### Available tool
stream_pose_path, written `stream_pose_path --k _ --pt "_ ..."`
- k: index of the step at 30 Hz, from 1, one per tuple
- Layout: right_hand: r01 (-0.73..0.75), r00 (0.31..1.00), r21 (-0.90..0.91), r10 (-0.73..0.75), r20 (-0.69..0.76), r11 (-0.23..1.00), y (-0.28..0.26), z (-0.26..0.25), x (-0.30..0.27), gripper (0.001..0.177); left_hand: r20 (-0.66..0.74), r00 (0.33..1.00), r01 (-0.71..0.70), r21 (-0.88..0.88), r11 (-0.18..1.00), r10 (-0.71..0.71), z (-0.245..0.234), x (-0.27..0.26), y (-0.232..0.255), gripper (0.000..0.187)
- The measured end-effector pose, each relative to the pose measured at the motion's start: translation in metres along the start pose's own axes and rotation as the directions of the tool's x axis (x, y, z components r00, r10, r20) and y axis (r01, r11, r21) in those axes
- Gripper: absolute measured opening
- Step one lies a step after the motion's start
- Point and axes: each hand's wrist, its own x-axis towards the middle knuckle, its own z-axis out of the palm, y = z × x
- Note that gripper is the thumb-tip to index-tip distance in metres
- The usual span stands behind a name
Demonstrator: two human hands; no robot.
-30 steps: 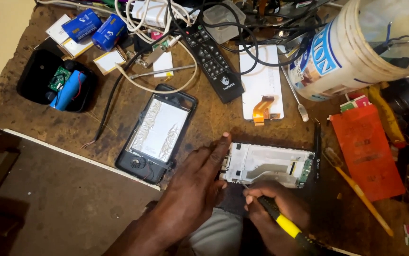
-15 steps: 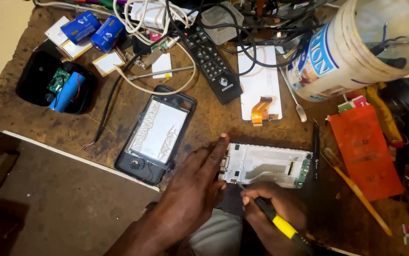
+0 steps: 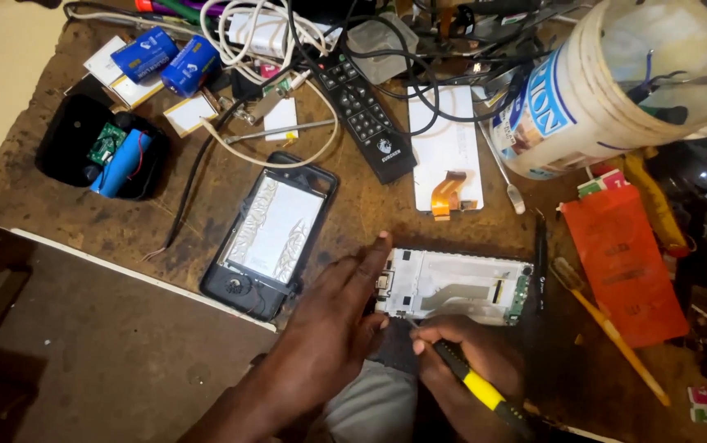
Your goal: Disassembling a smartphone on a workbench to access internal components for repair.
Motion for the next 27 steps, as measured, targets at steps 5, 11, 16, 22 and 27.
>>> stream_pose_path --k 5,11,16,22,27 --pt "-0.366 0.88 0.457 0.462 -0.114 0.81 -0.008 0.013 -0.007 0.021 0.002 0.997 0.072 -0.122 0.99 -0.072 -0.01 0.0 0.008 0.086" --pt "-0.476 0.845 0.344 0.529 -0.075 0.809 -0.032 0.003 0.003 0.031 0.019 0.973 0.233 -0.113 0.966 -0.232 -0.018 0.002 0.02 0.103" --pt "-0.28 0.91 0.424 0.378 -0.169 0.862 -0.026 0.01 -0.004 0.026 0.014 0.978 0.208 -0.111 0.972 -0.207 -0.013 -0.001 0.007 0.096" --pt "-0.191 0.888 0.534 0.377 -0.263 0.824 -0.02 0.019 -0.009 0.018 -0.007 0.978 0.207 -0.116 0.971 -0.21 -0.009 -0.004 0.002 0.088" --pt "-0.219 0.847 0.545 0.436 -0.306 0.809 0.052 0.013 0.004 0.024 -0.055 0.968 0.233 -0.158 0.959 -0.244 -0.004 -0.003 0.002 0.084"
